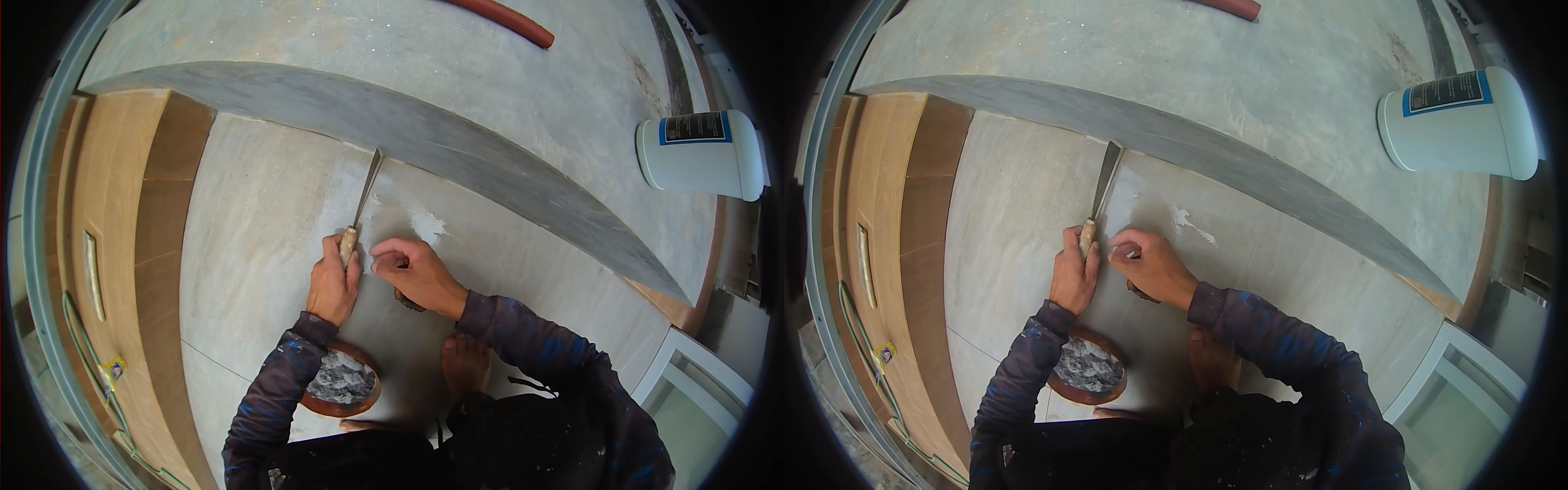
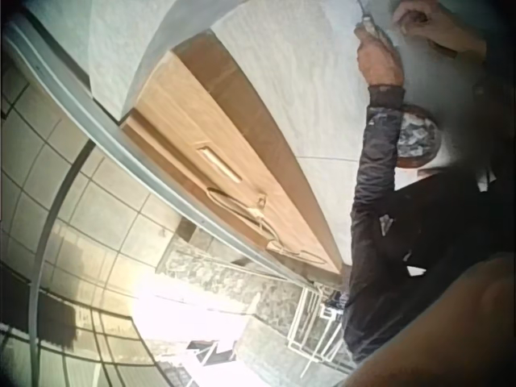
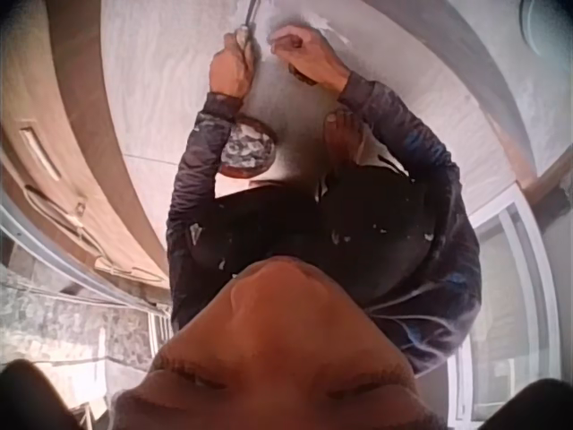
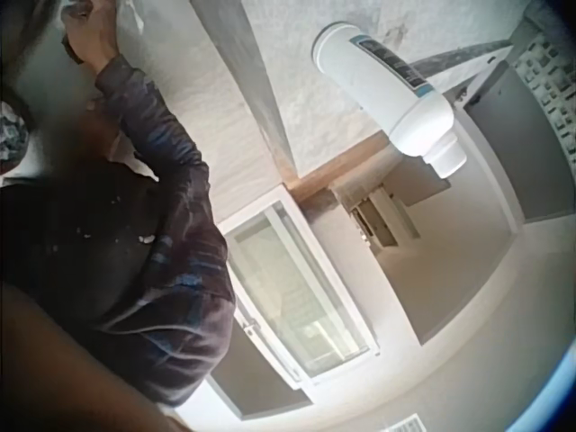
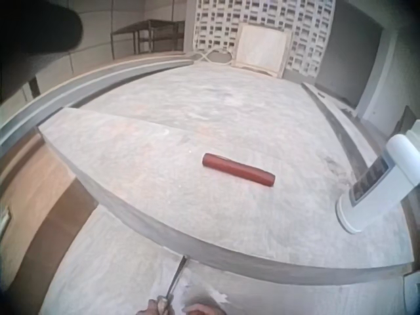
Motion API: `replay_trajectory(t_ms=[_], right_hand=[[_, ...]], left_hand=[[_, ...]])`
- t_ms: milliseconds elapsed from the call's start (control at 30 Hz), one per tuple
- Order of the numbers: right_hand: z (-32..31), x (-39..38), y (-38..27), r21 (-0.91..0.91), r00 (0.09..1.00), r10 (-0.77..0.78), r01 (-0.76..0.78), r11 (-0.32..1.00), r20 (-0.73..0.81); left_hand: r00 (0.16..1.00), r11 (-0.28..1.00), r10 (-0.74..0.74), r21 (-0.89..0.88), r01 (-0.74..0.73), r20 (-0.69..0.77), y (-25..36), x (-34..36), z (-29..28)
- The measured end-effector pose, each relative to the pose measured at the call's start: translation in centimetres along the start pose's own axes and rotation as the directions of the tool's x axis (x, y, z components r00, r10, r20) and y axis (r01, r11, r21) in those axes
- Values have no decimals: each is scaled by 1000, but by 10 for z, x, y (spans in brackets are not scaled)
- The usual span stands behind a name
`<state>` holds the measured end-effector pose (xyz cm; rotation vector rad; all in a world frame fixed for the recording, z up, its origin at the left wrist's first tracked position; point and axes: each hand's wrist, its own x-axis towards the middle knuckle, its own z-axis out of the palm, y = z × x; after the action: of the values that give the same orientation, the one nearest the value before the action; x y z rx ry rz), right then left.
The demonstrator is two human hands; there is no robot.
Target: The person applies grout between floor tiles by scooping mixture from a container with a small scraper, spreading it along the seams, and smoothing the joints with the tool and their fingers.
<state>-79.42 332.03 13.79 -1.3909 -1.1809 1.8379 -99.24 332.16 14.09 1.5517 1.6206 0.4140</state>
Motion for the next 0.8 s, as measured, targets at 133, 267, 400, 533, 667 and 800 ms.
replay_trajectory(t_ms=[133, 267, 400, 533, 667, 800], right_hand=[[-13, -2, 2, 12, 1000, 12, -12, 1000, -9], [-19, -1, 2, 40, 998, 49, -48, 998, -25], [-19, 1, -2, 26, 999, 43, -42, 999, -21], [-11, 0, -3, 76, 996, 84, -81, 994, -36], [-13, -6, 2, 58, 997, 48, -45, 997, -55], [-10, -15, -11, -6, 993, 71, -72, 997, -95]], left_hand=[[1000, 999, 21, 32, -21, 6, 0, 5, 5], [1000, 999, -8, 41, 7, 26, 4, 10, 9], [998, 988, 69, 136, -68, -4, -4, 13, 10], [999, 960, 46, 275, -40, -14, -1, 7, 6], [999, 918, -47, 395, 49, -16, 0, -9, 4], [996, 879, -78, 469, 84, -33, -2, -23, -9]])
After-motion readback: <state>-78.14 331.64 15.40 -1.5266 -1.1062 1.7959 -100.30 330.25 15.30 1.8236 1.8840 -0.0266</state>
